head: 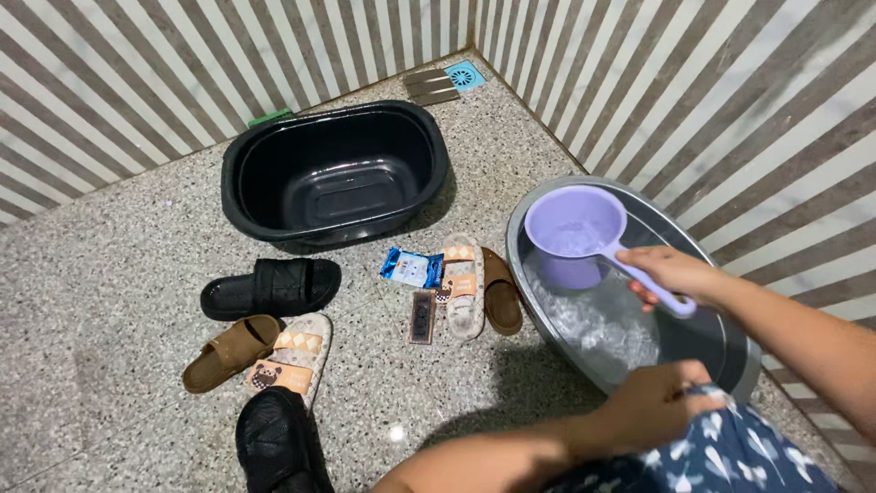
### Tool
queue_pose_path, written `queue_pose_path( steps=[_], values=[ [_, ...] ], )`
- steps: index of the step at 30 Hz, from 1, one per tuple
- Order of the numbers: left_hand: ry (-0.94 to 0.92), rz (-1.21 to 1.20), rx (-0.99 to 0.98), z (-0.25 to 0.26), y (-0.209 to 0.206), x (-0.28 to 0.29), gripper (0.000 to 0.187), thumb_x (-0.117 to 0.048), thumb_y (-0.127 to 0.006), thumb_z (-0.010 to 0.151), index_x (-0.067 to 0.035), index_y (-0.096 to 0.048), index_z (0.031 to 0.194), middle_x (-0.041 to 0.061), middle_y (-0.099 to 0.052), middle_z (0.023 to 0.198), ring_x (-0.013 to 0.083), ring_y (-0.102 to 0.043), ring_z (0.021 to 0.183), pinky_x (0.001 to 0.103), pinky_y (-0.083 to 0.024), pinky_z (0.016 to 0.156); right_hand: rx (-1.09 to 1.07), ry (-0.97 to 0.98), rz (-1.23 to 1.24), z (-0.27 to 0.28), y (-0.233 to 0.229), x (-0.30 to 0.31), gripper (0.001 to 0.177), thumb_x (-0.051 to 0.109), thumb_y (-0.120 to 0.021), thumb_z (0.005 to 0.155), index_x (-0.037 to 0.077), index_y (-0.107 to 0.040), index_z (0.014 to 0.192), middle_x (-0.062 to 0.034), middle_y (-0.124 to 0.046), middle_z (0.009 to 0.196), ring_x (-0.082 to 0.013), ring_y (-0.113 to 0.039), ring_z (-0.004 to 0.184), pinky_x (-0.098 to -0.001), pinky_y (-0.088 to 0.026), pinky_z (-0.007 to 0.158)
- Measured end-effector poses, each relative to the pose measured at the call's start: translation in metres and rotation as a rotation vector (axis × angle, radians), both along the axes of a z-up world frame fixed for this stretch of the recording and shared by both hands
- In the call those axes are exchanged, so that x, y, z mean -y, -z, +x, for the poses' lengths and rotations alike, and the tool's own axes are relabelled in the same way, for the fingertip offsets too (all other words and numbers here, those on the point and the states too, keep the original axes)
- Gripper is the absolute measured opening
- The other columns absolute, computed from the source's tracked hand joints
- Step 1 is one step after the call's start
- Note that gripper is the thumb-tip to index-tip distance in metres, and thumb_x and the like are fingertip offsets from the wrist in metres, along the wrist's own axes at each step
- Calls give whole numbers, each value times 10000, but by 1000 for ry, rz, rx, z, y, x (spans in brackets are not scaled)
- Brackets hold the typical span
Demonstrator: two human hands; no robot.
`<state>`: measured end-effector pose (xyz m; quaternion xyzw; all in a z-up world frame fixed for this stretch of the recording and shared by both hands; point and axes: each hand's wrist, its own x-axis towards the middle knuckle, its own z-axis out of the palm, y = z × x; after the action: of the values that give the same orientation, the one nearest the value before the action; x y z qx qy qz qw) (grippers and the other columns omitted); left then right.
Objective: The person prepares a soapy solution in a small purple scoop, then scrubs a black slipper with a brush, covering the sole, strap, and interior. The person repeatedly dips the brush into the soapy water and continues scrubbing the slipper thoroughly.
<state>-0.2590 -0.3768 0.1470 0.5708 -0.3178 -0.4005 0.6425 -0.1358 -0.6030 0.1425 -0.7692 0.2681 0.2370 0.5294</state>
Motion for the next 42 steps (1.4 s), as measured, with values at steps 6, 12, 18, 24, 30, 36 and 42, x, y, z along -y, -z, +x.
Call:
queue_pose_path(
  steps=[6, 12, 18, 24, 30, 36, 42],
  values=[
    [-269, -344, 237, 5, -25, 4, 302, -323, -650, 1085, -31, -636, 1010, 110, -630, 757, 204, -628, 696, 324, -507, 690, 47, -118, 37, -19, -99, -46, 399, 382, -513, 1006, -3, -609, 1054, -86, -570, 617, -168, -522, 406, -353, -537, 429],
    [-488, 5, 464, 31, -35, -21, 284, -369, -577, 1040, -97, -620, 1112, 143, -683, 784, 332, -689, 787, 445, -520, 694, 56, -289, 215, 20, -135, -150, 351, 370, -503, 1001, 57, -576, 1141, -44, -543, 607, -133, -490, 385, -333, -514, 414],
    [54, -53, 515, -2, 166, -106, 470, -479, -558, 1075, -76, -615, 841, 136, -642, 924, 305, -655, 812, 454, -504, 787, 92, -606, 370, 64, -62, -245, 488, 350, -603, 965, 28, -543, 1327, -38, -573, 564, -119, -561, 401, -296, -564, 415],
    [571, 586, 244, 107, 247, -259, 439, -411, -590, 968, -9, -665, 1130, 123, -738, 969, 210, -692, 805, 376, -575, 709, -29, -498, 358, 51, 92, -318, 647, 212, -717, 875, 81, -451, 1450, -38, -645, 645, -133, -600, 465, -293, -505, 419],
    [327, 798, -39, 209, 149, -392, 436, -496, -559, 941, -124, -751, 1064, 19, -785, 902, 99, -737, 739, 233, -532, 635, 51, -325, 663, 4, 188, -353, 579, 237, -741, 902, 34, -522, 1398, -20, -596, 681, -125, -571, 502, -302, -482, 447],
    [-448, 555, 55, 237, 148, -414, 308, -335, -624, 979, -46, -719, 930, 23, -681, 775, 109, -603, 658, 261, -497, 586, 111, -697, 77, 61, 224, -334, 499, 460, -584, 1032, -10, -638, 1191, -36, -663, 743, -191, -664, 658, -393, -559, 605],
    [-852, 340, 101, 231, 187, -409, 268, -310, -636, 989, -44, -667, 974, -8, -616, 778, 76, -532, 681, 235, -443, 603, 489, -156, -903, 154, 260, -279, 696, 551, -833, 710, -79, -676, 962, -263, -681, 979, -423, -683, 878, -518, -560, 724]
  ],
)
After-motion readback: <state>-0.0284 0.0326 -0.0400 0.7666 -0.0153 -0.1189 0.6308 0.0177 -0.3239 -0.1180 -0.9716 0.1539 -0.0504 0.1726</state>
